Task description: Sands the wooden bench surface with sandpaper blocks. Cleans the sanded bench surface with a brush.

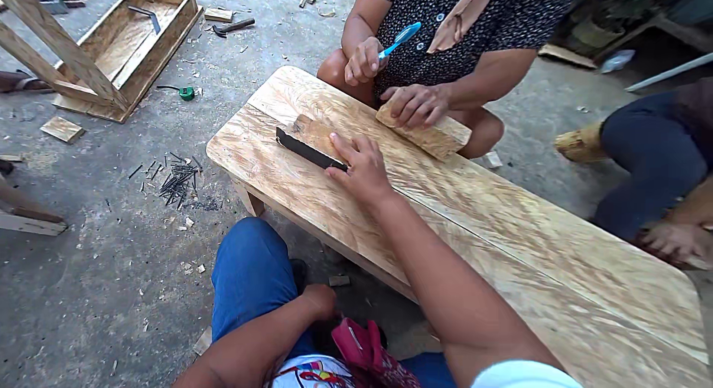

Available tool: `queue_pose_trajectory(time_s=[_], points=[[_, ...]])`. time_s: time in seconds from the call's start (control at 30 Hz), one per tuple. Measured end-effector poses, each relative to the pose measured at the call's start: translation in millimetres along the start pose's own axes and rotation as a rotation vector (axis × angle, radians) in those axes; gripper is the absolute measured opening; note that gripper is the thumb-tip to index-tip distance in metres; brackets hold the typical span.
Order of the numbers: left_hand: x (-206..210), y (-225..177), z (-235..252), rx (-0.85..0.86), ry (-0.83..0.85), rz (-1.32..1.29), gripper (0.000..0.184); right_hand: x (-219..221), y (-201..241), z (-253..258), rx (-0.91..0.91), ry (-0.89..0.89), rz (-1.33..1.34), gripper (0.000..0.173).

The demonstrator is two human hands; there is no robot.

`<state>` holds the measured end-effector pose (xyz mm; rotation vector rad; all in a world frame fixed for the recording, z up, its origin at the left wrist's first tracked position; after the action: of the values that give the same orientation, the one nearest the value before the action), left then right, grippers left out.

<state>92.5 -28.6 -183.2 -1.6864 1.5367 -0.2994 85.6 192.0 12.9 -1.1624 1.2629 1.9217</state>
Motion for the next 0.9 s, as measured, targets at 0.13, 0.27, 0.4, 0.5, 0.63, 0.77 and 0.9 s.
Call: queue_pose_trajectory(time_s=[0.13,0.27,0.4,0.5,0.63,0.77,0.9], points=[[3.3,8.1,-0.5,0.013,0.015,0.001,0.057,-38.0,-64.8,-73.0,0.028,-0.049,-0.017,0.066],[3.4,12.3,-6.0,0.016,0.035,-0.006,0.056,-36.4,-62.1,-73.6,0.032,-0.090,-0.017,0.066],[-2.0,13.6,-5.1,0.007,0.030,-0.010,0.054,7.4,11.1,-13.2,-0.039,-0.093,0.026,0.062],[-4.5,11.7,-2.0,0.008,0.017,0.003,0.055,39.5,69.9,27.8,-0.060,0.008,0.028,0.062],[-2.9,10.5,-0.1,0.003,0.017,0.014,0.056,40.6,79.5,25.2,-0.079,0.074,0.007,0.064],[-1.8,13.7,-2.7,0.011,0.003,-0.008,0.056,0.5,13.5,-49.7,-0.143,0.000,0.029,0.063],[-2.4,20.6,-9.3,-0.003,-0.010,-0.070,0.056,-32.7,-44.4,-118.7,-0.086,-0.101,-0.035,0.062]])
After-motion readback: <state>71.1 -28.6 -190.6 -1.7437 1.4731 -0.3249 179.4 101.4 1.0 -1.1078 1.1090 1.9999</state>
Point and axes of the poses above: each hand's wrist, its own z-axis towards the middle knuckle, its own x-axis out of the palm, y = z × x, the point moved 6 cm from there along z, towards the middle knuckle, and after that the axes turned 14 degrees about x, right-handed, at the moved point
